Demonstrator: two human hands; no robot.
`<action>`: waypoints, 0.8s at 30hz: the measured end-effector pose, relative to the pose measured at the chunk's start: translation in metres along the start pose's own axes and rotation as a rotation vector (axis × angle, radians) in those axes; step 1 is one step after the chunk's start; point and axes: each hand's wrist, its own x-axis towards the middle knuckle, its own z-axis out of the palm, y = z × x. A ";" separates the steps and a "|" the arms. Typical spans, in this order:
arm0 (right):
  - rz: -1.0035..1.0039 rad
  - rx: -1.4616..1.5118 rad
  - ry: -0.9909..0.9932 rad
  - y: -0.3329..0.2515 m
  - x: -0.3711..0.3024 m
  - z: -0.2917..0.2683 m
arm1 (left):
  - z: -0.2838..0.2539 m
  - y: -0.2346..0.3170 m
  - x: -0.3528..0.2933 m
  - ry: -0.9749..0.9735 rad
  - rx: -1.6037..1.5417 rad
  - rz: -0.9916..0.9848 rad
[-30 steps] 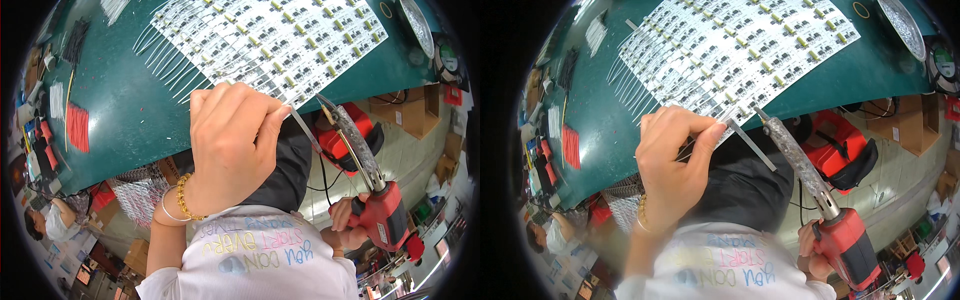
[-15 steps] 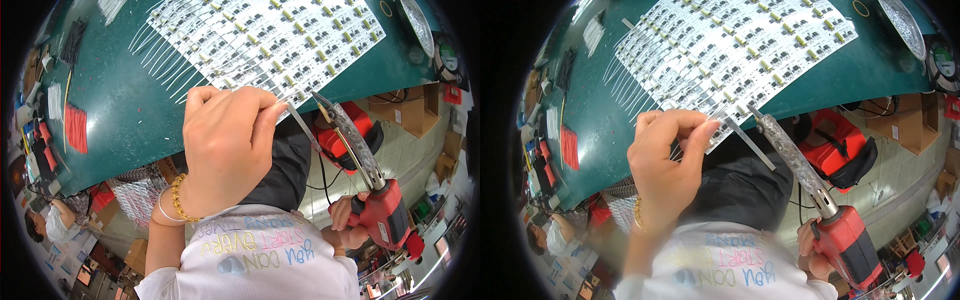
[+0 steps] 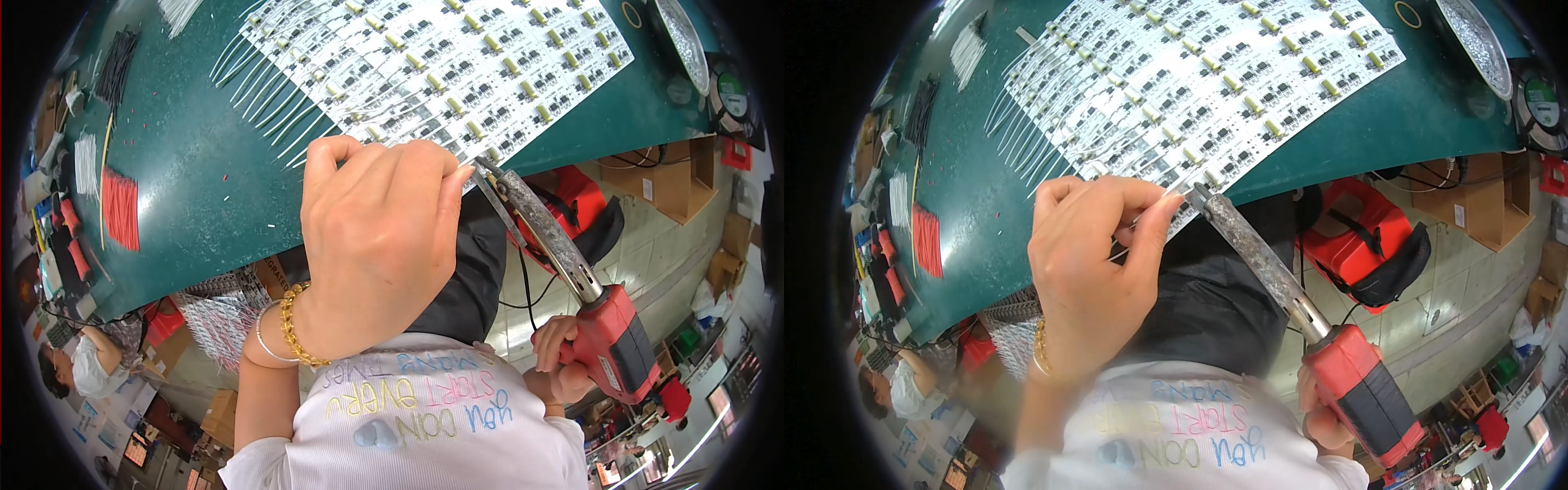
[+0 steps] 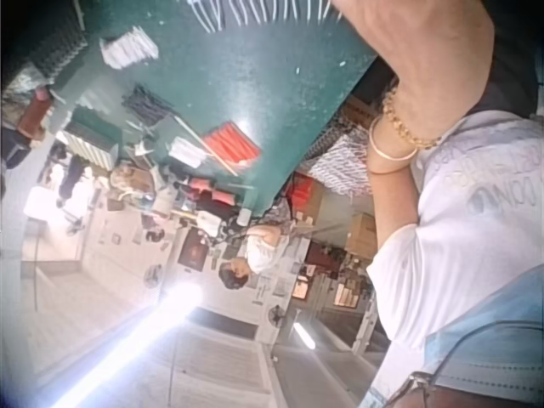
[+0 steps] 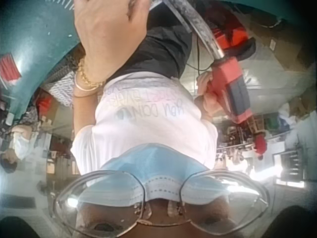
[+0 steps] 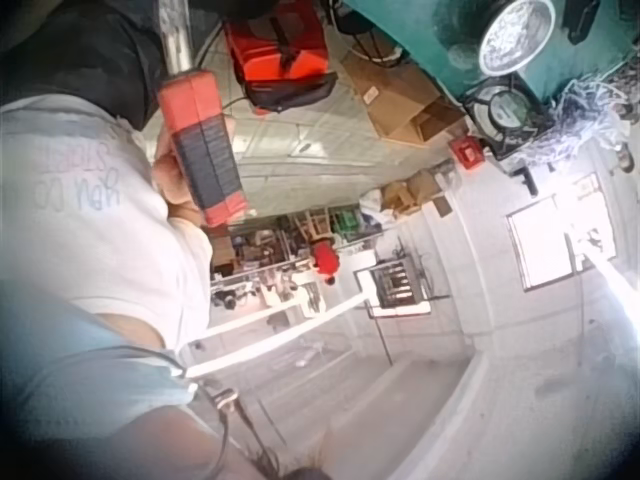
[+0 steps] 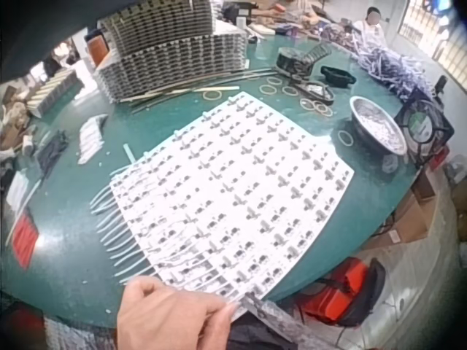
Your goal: The person places a circuit board sheet on the table, picks up wires, and solders them to the circuit board sheet using a soldering iron.
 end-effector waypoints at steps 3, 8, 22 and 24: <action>-0.032 -0.062 -0.024 0.000 0.002 -0.003 | -0.001 0.000 0.001 -0.006 0.020 0.008; -0.040 0.015 -0.043 -0.004 0.008 -0.001 | 0.000 -0.001 0.001 0.000 0.011 0.023; -0.017 0.225 -0.009 -0.006 0.009 0.000 | -0.018 0.005 0.003 0.020 -0.132 0.010; -0.013 0.225 -0.002 -0.007 0.008 0.002 | -0.010 0.006 0.000 0.016 -0.103 -0.007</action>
